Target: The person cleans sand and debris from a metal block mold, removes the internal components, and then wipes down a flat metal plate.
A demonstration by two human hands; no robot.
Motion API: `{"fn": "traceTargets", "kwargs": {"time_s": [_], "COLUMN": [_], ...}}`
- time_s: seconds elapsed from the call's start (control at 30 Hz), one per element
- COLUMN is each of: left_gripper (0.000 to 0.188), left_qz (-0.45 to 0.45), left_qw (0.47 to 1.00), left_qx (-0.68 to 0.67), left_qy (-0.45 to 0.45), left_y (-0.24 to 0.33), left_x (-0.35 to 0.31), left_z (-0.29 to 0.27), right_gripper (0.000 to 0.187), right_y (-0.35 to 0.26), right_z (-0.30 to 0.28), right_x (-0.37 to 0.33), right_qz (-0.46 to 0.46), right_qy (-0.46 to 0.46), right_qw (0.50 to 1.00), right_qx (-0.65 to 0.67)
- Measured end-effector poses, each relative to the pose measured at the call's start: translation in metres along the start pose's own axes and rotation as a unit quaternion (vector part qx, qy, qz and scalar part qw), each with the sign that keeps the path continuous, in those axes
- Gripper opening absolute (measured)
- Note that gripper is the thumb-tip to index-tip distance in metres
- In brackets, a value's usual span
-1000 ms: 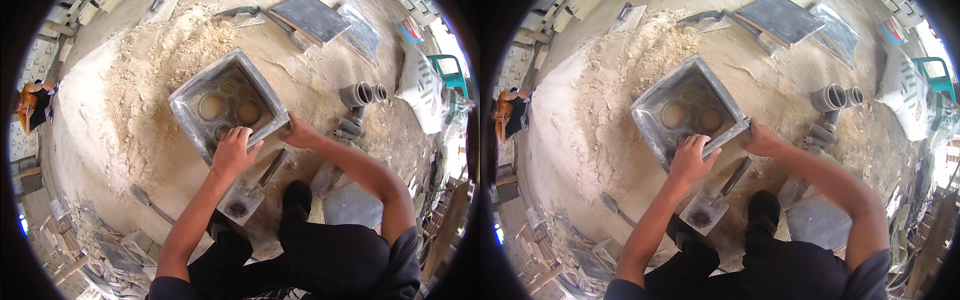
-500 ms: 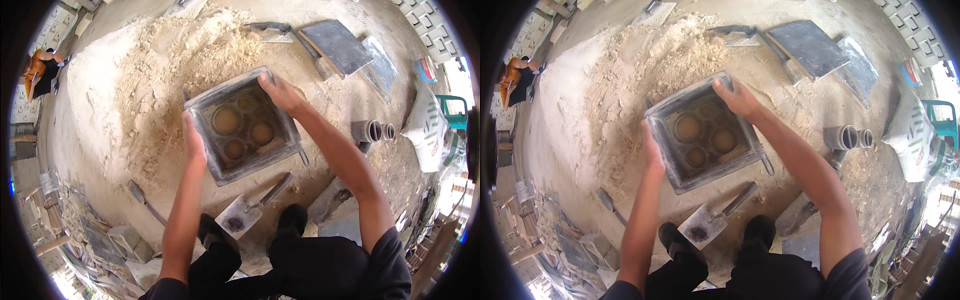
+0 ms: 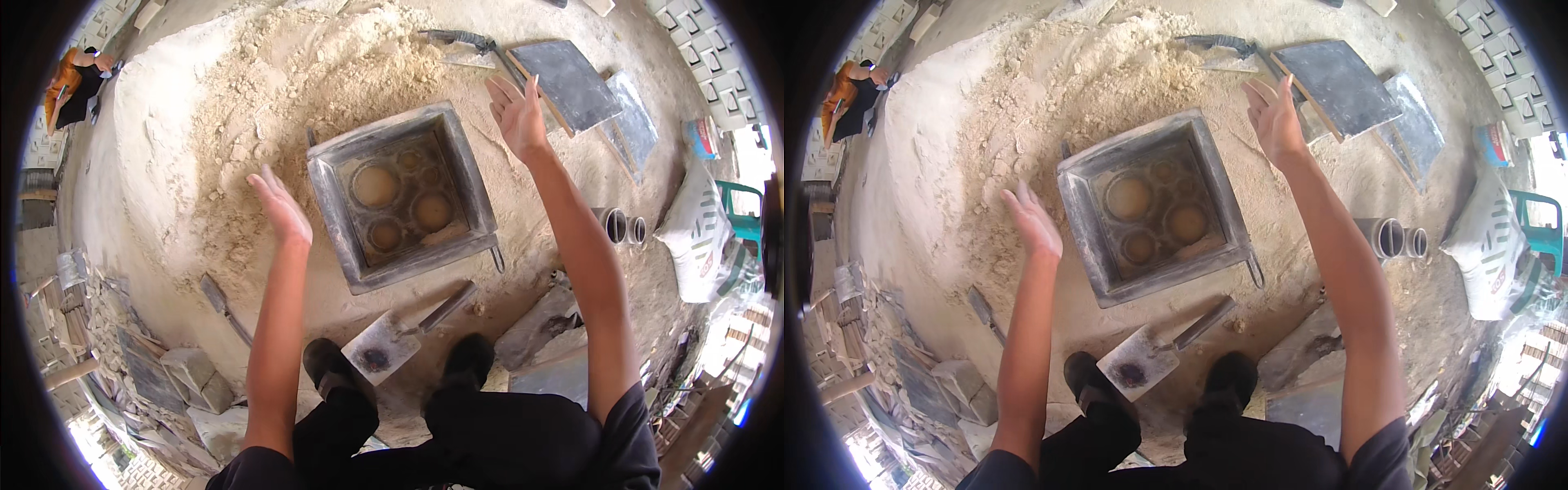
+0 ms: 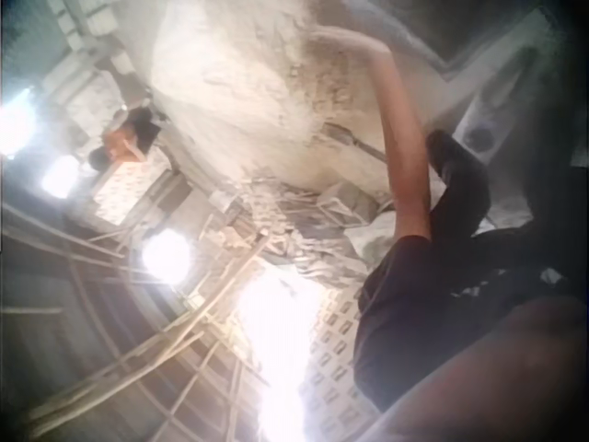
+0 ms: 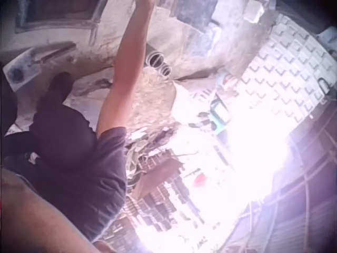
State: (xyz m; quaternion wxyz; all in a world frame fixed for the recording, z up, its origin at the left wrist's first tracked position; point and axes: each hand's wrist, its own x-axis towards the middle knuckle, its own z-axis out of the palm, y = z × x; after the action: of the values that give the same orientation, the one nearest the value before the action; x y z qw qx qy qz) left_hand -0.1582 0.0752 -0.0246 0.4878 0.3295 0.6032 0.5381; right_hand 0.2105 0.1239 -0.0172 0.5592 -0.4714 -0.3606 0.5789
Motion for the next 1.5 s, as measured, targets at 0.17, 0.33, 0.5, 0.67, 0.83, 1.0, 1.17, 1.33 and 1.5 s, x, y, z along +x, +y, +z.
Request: {"fn": "traceTargets", "kwargs": {"time_s": [0.17,0.33,0.5,0.67,0.83,1.0,1.17,1.33,1.5], "left_gripper": [0.086,0.08,0.09,0.105,0.099,0.093,0.093,0.093,0.085], "left_qz": [0.085,0.073,0.077,0.037,0.009,-0.011,-0.001,-0.01,0.046], "left_qw": [0.994,0.989,0.985,0.966,0.986,0.993,0.993,0.994,0.987], "left_qx": [-0.028,-0.03,0.111,0.252,0.163,0.091,0.096,0.093,0.149], "left_qy": [-0.07,-0.127,-0.106,-0.047,-0.044,-0.08,-0.075,-0.062,-0.047], "left_y": [-0.014,-0.015,-0.012,-0.015,-0.029,-0.012,-0.021,-0.012,-0.023], "left_x": [0.007,0.008,0.009,-0.03,-0.052,-0.058,-0.057,-0.062,-0.055], "left_z": [0.019,0.018,0.018,0.008,0.0,0.01,0.001,0.011,0.003], "right_gripper": [0.072,0.069,0.07,0.07,0.075,0.079,0.073,0.066,0.067], "right_y": [0.055,0.038,0.04,0.024,0.041,0.058,0.049,0.062,0.046], "right_z": [0.059,0.068,0.063,0.048,0.023,0.04,0.054,0.035,0.05], "right_x": [-0.009,-0.014,-0.011,-0.043,-0.072,-0.093,-0.102,-0.102,-0.1], "right_qz": [0.072,0.103,0.061,0.053,0.042,0.148,0.152,0.11,0.082], "right_qy": [-0.16,-0.11,-0.07,-0.059,-0.093,0.017,0.039,0.065,0.021], "right_qw": [0.984,0.986,0.986,0.971,0.981,0.979,0.976,0.978,0.968], "right_qx": [-0.022,0.066,-0.136,-0.227,-0.164,-0.136,-0.148,-0.164,-0.236]}}
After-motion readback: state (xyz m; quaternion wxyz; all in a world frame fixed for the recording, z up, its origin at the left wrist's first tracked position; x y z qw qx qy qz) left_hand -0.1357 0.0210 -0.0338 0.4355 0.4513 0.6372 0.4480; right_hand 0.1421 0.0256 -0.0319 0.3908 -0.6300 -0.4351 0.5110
